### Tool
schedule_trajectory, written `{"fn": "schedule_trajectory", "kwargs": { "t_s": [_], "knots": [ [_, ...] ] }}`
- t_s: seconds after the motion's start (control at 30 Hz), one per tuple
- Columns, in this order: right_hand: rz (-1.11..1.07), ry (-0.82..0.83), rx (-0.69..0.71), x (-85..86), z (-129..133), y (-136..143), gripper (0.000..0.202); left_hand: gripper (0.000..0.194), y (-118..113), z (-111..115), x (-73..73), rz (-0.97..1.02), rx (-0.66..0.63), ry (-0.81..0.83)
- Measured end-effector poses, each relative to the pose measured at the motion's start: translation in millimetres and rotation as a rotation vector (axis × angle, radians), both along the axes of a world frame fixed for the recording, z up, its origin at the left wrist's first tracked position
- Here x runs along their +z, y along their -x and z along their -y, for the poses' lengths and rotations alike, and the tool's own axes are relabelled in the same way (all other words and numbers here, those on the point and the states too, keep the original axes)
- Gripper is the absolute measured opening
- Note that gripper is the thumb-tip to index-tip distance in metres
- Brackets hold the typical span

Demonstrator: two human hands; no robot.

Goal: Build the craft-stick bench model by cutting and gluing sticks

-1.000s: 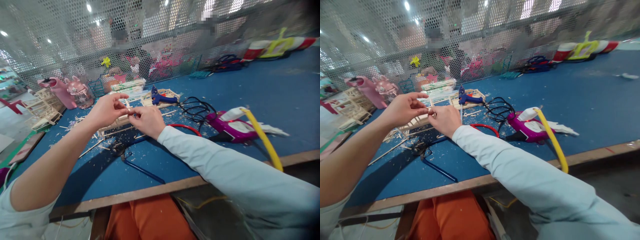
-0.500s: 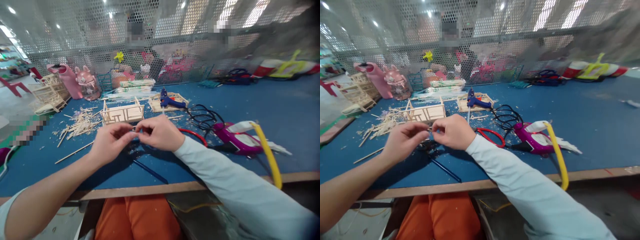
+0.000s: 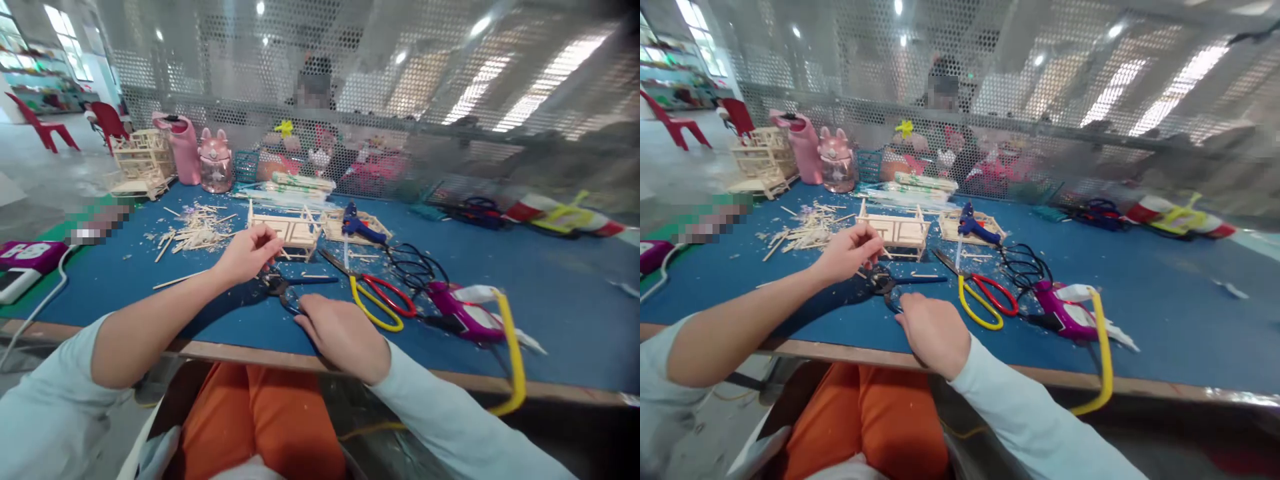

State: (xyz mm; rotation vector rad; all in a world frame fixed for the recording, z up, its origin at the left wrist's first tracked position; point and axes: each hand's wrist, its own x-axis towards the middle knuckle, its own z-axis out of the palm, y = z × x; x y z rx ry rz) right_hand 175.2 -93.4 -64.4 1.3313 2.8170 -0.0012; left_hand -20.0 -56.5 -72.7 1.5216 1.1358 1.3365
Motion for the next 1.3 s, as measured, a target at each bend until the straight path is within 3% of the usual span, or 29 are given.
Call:
{"fn": "schedule_trajectory", "kwargs": {
  "t_s": [0.07,0.17,0.27,0.33,0.4,0.6,0.73,0.8,0.87,0.93,1.03,1.13,1.3],
  "knots": [
    [-0.147,-0.023,-0.104,5.1,-1,-9,0.014,0.023,2,-3,1.2,0.095,-0.03,-0.028],
    [-0.721,0.058,-0.249,19.6,-5,-28,0.02,0.026,2,-1,6.7,0.249,-0.005,-0.064],
    [-1.276,0.428,-0.32,28.6,-2,-35,0.033,0.026,-5,10,10.2,0.216,-0.158,-0.108],
    [-1.439,0.679,-0.331,25.8,5,-28,0.038,0.027,-13,19,8.4,0.081,-0.35,-0.144],
    [-1.514,0.812,-0.328,17.0,11,-15,0.038,0.029,-21,23,3.9,-0.03,-0.456,-0.164],
    [-1.897,0.648,-0.297,-11.2,15,18,0.022,0.036,-29,21,-10.3,-0.068,-0.469,-0.097],
    [-1.793,0.85,-0.155,-12.3,8,21,0.043,0.037,-33,28,-9.1,-0.023,-0.599,-0.056],
    [-1.744,0.827,-0.129,-8.8,2,14,0.05,0.038,-33,30,-3.9,0.055,-0.591,-0.012],
    [-1.769,0.712,-0.119,-5.1,-5,1,0.055,0.039,-30,28,2.3,0.18,-0.479,0.017],
    [-1.771,0.59,-0.139,-2.7,-9,-12,0.055,0.037,-25,24,6.8,0.314,-0.269,0.01],
    [-1.623,0.576,-0.25,-2.2,-7,-22,0.055,0.032,-20,17,8.9,0.452,0.014,-0.012],
    [-1.417,0.604,-0.316,-0.8,3,-13,0.06,0.024,-19,16,8.6,0.491,0.109,-0.029],
    [-1.164,0.514,-0.318,13.2,13,15,0.061,0.015,-22,25,10.6,0.432,0.176,-0.128]
  ]
}}
